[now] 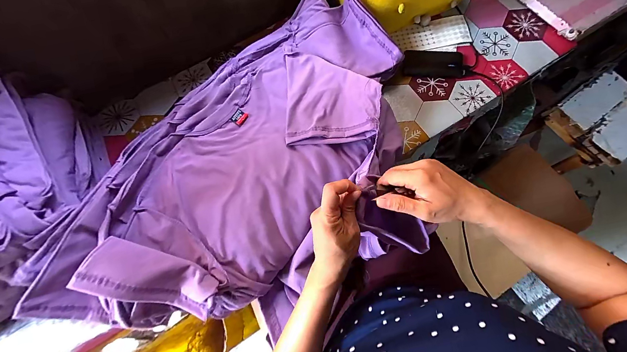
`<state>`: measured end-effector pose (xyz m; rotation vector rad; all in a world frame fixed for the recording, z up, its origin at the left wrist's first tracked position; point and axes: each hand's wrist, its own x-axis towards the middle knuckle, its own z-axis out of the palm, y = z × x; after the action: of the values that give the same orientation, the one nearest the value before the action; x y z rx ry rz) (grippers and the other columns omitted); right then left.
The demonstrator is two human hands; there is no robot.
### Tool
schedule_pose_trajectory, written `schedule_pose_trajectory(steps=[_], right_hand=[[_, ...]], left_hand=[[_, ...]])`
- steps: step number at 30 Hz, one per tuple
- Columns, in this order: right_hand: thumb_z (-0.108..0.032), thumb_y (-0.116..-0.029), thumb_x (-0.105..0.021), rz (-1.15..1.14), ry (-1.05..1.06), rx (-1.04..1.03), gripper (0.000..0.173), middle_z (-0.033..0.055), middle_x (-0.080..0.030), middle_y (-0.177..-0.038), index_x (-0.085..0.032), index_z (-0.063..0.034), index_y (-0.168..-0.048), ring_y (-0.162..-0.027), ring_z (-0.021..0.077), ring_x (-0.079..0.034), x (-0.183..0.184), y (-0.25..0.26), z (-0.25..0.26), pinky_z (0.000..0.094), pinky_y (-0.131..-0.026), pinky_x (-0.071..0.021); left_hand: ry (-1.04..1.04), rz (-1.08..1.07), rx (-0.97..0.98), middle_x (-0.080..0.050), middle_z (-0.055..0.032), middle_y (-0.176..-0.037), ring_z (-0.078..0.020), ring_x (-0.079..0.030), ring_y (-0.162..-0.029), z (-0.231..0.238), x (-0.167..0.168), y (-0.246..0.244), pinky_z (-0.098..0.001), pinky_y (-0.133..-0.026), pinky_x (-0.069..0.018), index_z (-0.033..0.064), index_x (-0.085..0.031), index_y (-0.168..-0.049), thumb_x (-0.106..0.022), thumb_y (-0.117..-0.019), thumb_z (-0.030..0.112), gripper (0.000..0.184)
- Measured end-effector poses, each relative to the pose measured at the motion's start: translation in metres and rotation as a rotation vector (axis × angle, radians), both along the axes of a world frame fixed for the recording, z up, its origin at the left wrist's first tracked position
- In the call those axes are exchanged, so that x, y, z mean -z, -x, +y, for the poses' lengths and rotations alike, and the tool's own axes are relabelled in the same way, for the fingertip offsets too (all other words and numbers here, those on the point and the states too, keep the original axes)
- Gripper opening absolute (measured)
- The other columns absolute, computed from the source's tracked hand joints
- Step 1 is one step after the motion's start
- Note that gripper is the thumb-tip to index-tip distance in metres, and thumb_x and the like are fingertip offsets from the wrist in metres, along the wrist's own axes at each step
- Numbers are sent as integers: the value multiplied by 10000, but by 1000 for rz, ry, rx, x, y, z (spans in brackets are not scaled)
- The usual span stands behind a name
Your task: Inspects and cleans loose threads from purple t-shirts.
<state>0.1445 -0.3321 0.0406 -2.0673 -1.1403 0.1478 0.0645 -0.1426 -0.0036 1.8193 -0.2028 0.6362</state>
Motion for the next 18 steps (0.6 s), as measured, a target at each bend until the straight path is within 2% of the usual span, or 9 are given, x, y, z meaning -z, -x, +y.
schedule_pose_trajectory(steps=[4, 13, 18], right_hand=[[-424, -1018, -559, -72, 2, -6, 425, 22, -661, -722, -734, -69, -865, -626, 109, -605, -6, -5, 5, 307, -550, -475], [-417, -1019, -547, -114, 87, -85, 434, -5, -603, -647, -714, -99, -774, -587, 101, -578, -19, -14, 7, 305, -511, -432], [-383, -1015, -550, -91, 124, -116, 426, -11, -579, -611, -691, -107, -722, -568, 103, -566, -24, -18, 8, 314, -502, -418]], left_hand=[[-75, -8, -8, -628, -18, -770, -3, -617, -708, 1, -3, -1, -168, -711, -533, 14, -569, -1033, -519, -1053, 79, 84], [-113, 49, 7, -573, 1, -691, -6, -560, -608, 2, -6, -3, -164, -621, -494, 14, -548, -1032, -474, -1077, 136, 149], [-114, 58, 32, -601, -8, -720, -7, -588, -641, 1, -6, -4, -166, -645, -508, 14, -553, -1040, -468, -1083, 143, 160]])
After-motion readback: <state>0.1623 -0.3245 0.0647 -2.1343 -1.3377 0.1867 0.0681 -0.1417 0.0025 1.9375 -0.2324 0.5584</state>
